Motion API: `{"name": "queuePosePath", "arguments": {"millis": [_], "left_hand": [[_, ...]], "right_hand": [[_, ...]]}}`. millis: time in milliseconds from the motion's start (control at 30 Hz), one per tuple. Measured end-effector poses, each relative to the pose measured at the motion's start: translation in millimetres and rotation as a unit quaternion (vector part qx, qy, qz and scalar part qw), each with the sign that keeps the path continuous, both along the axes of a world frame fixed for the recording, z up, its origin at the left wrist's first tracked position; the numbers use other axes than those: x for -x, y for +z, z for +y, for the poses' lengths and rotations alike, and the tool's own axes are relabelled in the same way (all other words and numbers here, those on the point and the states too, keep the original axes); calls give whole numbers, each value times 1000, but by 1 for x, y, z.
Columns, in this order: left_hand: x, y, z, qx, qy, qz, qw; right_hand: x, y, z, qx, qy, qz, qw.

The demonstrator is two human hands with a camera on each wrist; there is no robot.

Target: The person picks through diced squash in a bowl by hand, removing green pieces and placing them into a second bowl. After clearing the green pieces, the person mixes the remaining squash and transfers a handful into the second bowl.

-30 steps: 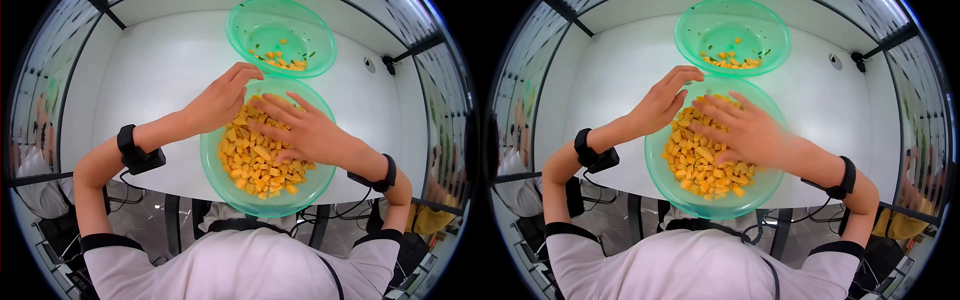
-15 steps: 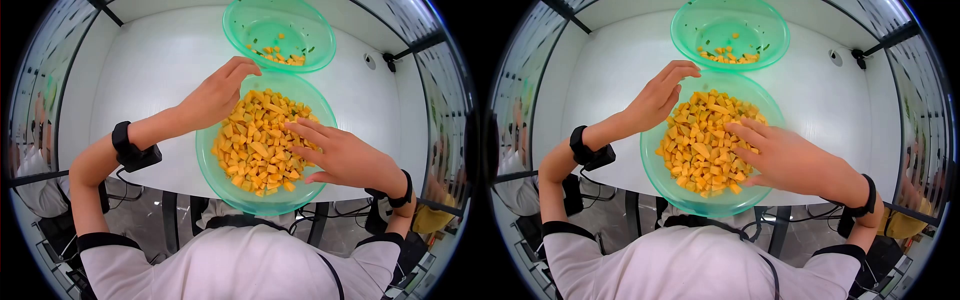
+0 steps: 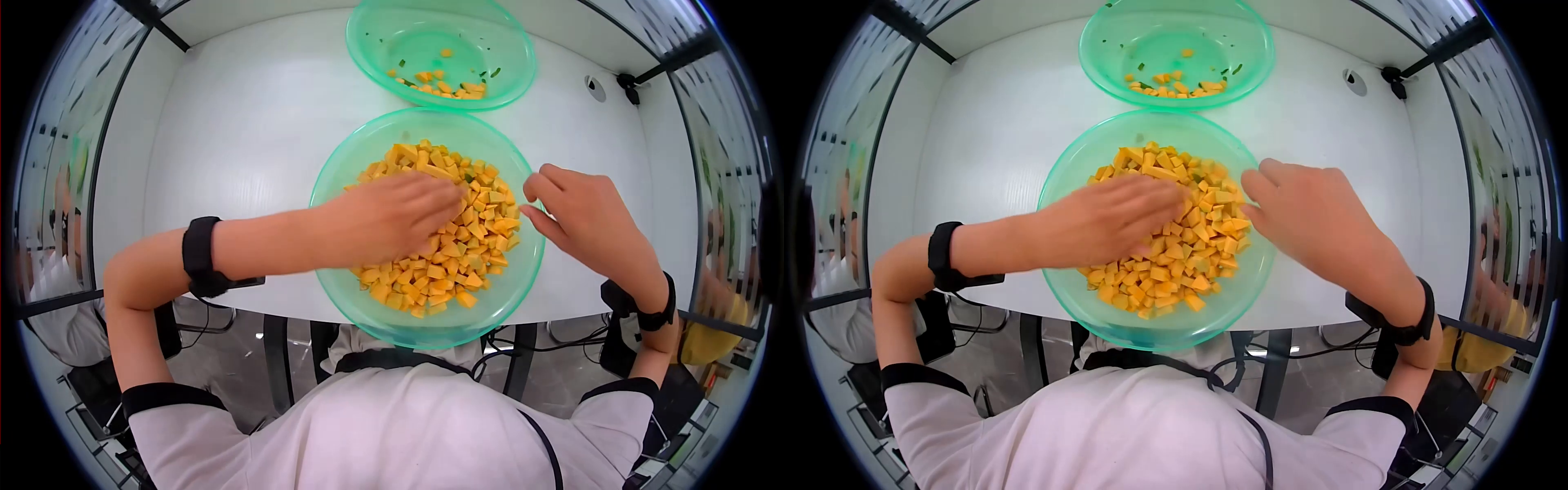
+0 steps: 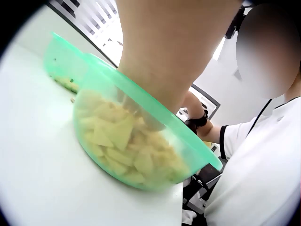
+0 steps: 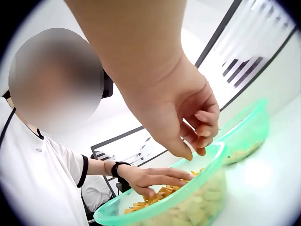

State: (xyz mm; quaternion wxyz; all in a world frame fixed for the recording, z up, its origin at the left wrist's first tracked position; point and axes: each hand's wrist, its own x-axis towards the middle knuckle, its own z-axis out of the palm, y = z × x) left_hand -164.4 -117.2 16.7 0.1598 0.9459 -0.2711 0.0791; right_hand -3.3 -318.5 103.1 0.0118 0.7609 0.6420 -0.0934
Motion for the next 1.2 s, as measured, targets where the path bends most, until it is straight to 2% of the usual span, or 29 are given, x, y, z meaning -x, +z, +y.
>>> {"name": "queuePosePath", "arguments": {"millis": [67,100,333,433,533,667,800,900,1000,1133,1200], "left_hand": [[3,0,-11,-2,-27,31,999],[3,0,-15,-4,-40,47,998],[1,-5,-28,50,-164,93,981],[9,-12,-28,53,-224,78,970],[10,-4,-19,5,-244,60,968],[17,1,-7,6,-240,56,969],[14,3,-7,11,-276,70,958],[-1,-7,-13,30,-286,76,955],[-16,1,-8,-50,-217,47,974],[-24,-4,1,-76,-79,29,994],[-24,-6,-2,-77,-51,16,996]], "right_hand": [[-6,-7,3,19,-25,-5,999],[-13,-16,1,-12,-5,19,1000],[-20,-33,7,-35,21,27,999],[-20,-38,7,-50,25,25,998],[-17,-34,10,-37,26,7,999],[-16,-34,12,-22,19,2,1000],[-16,-35,13,-30,22,2,999],[-15,-35,13,-18,18,-12,1000],[-14,-36,13,-29,26,-12,999],[-16,-35,14,-14,30,-23,999],[-17,-36,15,-6,36,-34,999]]}}
